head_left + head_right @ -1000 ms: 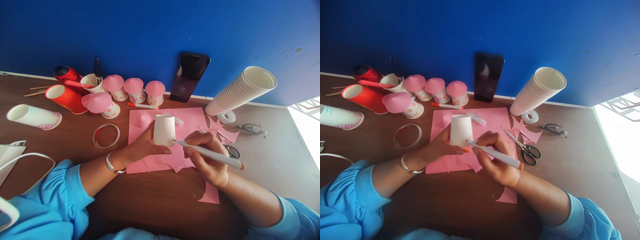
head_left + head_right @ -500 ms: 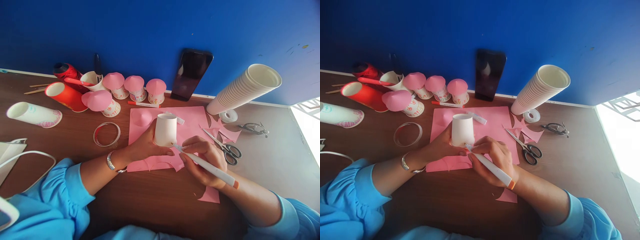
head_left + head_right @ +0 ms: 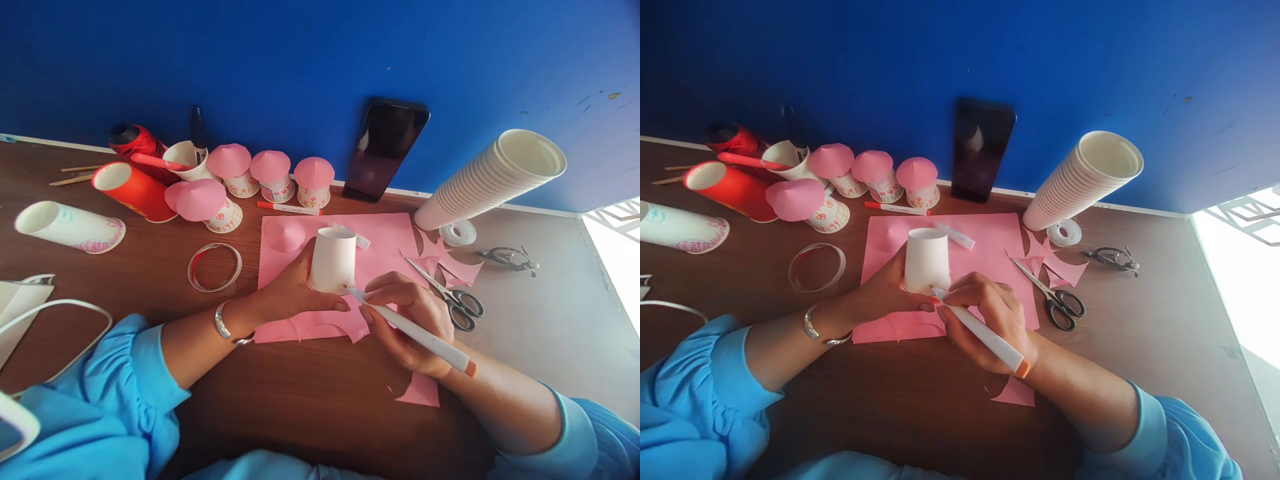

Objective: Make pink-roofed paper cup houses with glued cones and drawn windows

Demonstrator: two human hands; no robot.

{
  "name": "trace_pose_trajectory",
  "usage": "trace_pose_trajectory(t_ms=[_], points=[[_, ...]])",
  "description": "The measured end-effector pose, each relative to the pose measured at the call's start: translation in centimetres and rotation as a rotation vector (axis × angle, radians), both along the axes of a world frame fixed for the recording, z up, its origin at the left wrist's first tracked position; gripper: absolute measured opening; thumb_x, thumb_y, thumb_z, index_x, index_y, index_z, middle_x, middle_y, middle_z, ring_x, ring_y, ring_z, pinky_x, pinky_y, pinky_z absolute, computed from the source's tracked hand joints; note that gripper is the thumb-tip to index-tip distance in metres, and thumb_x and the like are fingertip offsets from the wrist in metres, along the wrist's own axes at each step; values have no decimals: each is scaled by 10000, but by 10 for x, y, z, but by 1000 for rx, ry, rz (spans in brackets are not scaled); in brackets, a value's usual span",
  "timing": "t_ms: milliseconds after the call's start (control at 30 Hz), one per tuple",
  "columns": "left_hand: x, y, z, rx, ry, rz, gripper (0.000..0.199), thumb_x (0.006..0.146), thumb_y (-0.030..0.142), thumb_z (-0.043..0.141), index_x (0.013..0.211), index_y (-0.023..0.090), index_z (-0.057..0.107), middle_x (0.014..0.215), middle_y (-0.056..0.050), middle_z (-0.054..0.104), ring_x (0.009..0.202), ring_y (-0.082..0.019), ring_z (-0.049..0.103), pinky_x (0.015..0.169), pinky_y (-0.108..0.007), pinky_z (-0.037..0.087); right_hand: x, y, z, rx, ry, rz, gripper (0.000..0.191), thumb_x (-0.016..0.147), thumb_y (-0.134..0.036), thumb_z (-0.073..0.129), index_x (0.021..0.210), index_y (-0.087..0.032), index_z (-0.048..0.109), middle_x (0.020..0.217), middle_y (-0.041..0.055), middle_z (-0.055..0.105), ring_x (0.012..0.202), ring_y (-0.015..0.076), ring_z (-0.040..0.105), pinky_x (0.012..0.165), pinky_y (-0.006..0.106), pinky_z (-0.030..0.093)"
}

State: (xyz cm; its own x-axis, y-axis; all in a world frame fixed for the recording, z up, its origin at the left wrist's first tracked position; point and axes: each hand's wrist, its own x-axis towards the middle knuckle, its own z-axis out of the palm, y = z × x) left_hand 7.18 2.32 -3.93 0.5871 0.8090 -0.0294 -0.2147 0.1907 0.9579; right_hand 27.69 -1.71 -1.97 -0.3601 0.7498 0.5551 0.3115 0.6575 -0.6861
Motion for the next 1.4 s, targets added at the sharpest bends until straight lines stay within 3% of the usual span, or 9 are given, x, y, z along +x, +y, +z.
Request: trace_pose_trajectory(t_ms=[333,467,600,700,900,1067,1267,1400], points=[[-1,1,-1,8,24,3,742,727,293,932,1372,251,569,901,-14,657,869,-201,612,815,-347,520,2,1,2,17,13,14,200,900,-72,638,1022,-221,585,814,23,690,692,164,709,579,285,592],[-2,1,-1,6,3,11,674,764,272,903,1365,270,598,1033,-49,667,936,-207,612,819,-341,532,3,1,2,-6,42,-24,217,905,-72,649,1043,-230,594,856,34,699,749,179,713,623,314,596],[-10,-1,-7,-171,-80,-52,607,837,286,837,1392,303,592,1140,-72,668,1084,-247,619,846,-373,578,5,3,-2,-136,153,-66,199,939,-116,662,1091,-237,619,903,36,694,771,176,686,657,337,570],[-17,0,-18,-286,-200,-97,521,844,302,819,1336,286,648,1176,-78,678,1107,-247,632,911,-413,595,6,6,-8,-296,340,-7,139,971,-167,668,1084,-244,639,883,14,681,764,170,666,670,345,545],[-19,1,-20,-356,-250,-77,489,815,334,832,1283,258,710,1256,-103,701,1149,-276,653,888,-411,617,4,11,-10,-544,628,8,34,1011,-282,677,1023,-251,669,822,-15,689,698,143,641,663,332,519],[-19,-1,-14,-343,-178,-88,500,820,266,813,1306,249,699,1335,-122,698,1222,-298,647,935,-436,595,5,11,-9,-560,627,-55,46,995,-289,709,1012,-254,684,823,-19,696,707,136,642,679,324,524],[-20,0,-14,-376,-232,-113,559,776,281,835,1315,238,692,1343,-114,696,1225,-318,670,1000,-479,567,6,12,-11,-535,628,-29,42,993,-287,709,1005,-251,690,799,-20,685,692,146,642,661,334,518],[-21,0,-15,-408,-263,-135,558,775,280,832,1311,236,684,1239,-94,738,1187,-302,691,1031,-486,550,7,11,-9,-505,600,1,34,996,-270,697,1010,-245,679,832,-11,690,696,151,637,657,342,517]])
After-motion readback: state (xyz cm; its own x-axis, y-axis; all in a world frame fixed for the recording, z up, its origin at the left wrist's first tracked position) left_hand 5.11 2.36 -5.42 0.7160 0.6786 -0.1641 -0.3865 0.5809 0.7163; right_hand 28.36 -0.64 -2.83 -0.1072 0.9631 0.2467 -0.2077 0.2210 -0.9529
